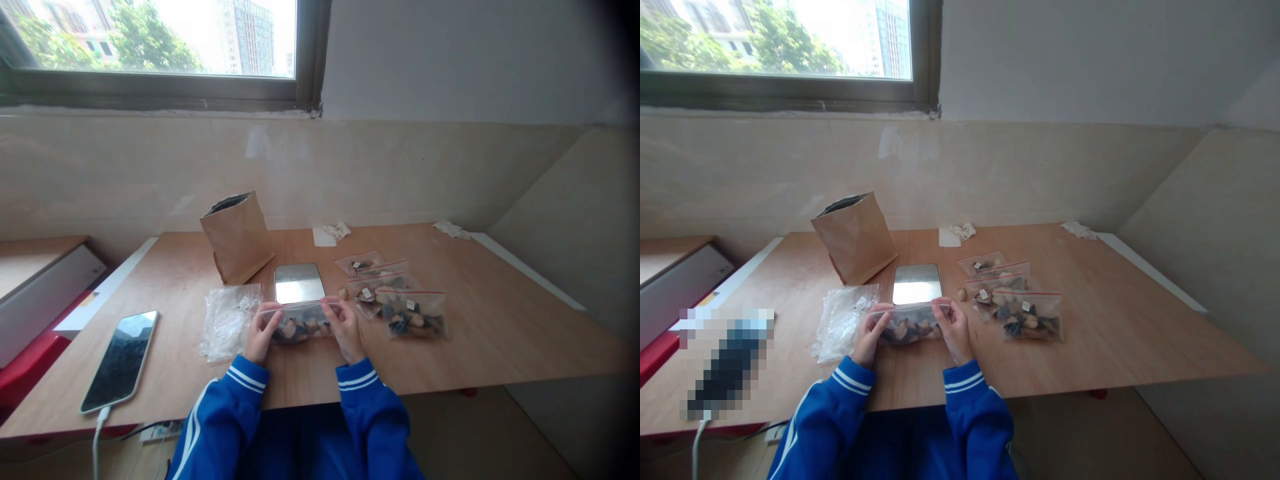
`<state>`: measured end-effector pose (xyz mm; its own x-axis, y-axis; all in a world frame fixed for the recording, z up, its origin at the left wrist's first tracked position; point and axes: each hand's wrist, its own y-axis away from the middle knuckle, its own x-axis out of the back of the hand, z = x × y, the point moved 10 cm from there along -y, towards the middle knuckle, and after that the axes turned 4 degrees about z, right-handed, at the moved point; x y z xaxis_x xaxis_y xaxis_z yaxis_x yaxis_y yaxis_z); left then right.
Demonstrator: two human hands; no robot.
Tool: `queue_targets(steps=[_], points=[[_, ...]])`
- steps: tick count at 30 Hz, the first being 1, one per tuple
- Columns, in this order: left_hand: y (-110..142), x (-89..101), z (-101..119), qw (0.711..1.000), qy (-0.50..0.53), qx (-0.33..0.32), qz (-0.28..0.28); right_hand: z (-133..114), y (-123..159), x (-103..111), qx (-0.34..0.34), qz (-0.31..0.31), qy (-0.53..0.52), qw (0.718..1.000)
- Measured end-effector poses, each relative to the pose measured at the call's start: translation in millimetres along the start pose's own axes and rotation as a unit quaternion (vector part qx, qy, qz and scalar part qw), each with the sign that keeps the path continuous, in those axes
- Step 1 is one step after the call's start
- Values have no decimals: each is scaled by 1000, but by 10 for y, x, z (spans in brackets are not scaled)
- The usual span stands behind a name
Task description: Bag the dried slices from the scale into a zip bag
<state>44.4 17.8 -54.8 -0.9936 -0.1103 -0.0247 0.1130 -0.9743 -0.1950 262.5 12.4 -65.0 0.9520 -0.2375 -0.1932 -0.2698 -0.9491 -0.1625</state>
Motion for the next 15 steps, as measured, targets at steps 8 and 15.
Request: queue_targets(steps=[8,15], points=[[-1,52,11,999,6,-11,40,-18,13,-108,31,-47,40,998],[11,65,55,998,2,-33,52,-62,13,-91,58,-40,57,996]])
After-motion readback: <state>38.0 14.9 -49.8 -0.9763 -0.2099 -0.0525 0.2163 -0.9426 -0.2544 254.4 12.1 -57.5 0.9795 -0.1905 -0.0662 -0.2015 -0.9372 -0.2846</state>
